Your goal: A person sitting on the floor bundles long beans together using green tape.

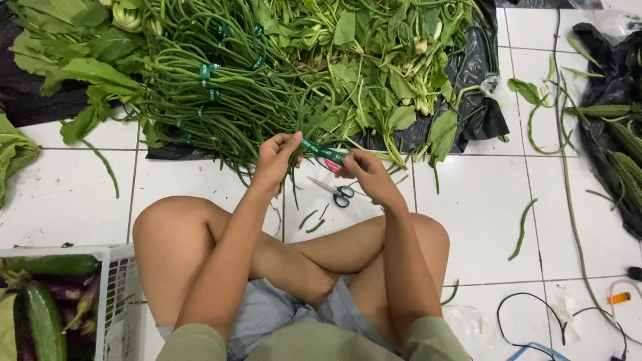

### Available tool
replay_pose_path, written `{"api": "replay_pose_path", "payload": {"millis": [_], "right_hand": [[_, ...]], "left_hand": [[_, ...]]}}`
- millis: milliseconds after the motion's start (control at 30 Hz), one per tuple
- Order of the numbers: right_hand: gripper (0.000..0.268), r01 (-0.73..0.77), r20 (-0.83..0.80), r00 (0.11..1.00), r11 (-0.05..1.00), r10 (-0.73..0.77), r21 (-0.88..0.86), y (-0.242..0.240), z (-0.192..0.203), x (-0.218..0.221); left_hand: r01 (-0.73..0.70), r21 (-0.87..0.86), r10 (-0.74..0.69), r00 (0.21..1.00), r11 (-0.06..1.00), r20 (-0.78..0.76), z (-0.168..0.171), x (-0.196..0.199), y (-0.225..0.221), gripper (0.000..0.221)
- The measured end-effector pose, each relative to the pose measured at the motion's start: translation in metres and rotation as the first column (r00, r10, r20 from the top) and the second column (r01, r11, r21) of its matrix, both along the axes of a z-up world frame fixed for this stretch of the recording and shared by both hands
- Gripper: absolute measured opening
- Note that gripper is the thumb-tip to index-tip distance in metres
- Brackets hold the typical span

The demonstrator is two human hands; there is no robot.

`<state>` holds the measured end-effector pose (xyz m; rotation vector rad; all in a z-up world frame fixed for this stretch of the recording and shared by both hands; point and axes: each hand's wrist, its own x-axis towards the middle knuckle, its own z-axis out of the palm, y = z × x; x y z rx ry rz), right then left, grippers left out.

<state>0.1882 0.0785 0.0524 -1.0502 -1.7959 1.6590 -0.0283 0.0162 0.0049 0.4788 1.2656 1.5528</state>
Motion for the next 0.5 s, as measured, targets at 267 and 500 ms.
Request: {"api": "replay_pose_path", "payload": {"millis": [267,500], "right_hand": [[0.048,0.064,0.252,0.967,0.987,-0.024,-0.149,0.029,-0.103,-0.005],[0.037,0.026,0.477,0.879,0.998,0.001,-0.049,0.023,-0.131,-0.008]], "left_hand": [[0.127,-0.320,-0.216,0.942,0.939,-0.259,-0.101,-0.001,0.011,0.045],[-0.007,-0.431,-0.176,0.907,0.902,-0.383,-0.183,0.002,0.031,0.047]]}}
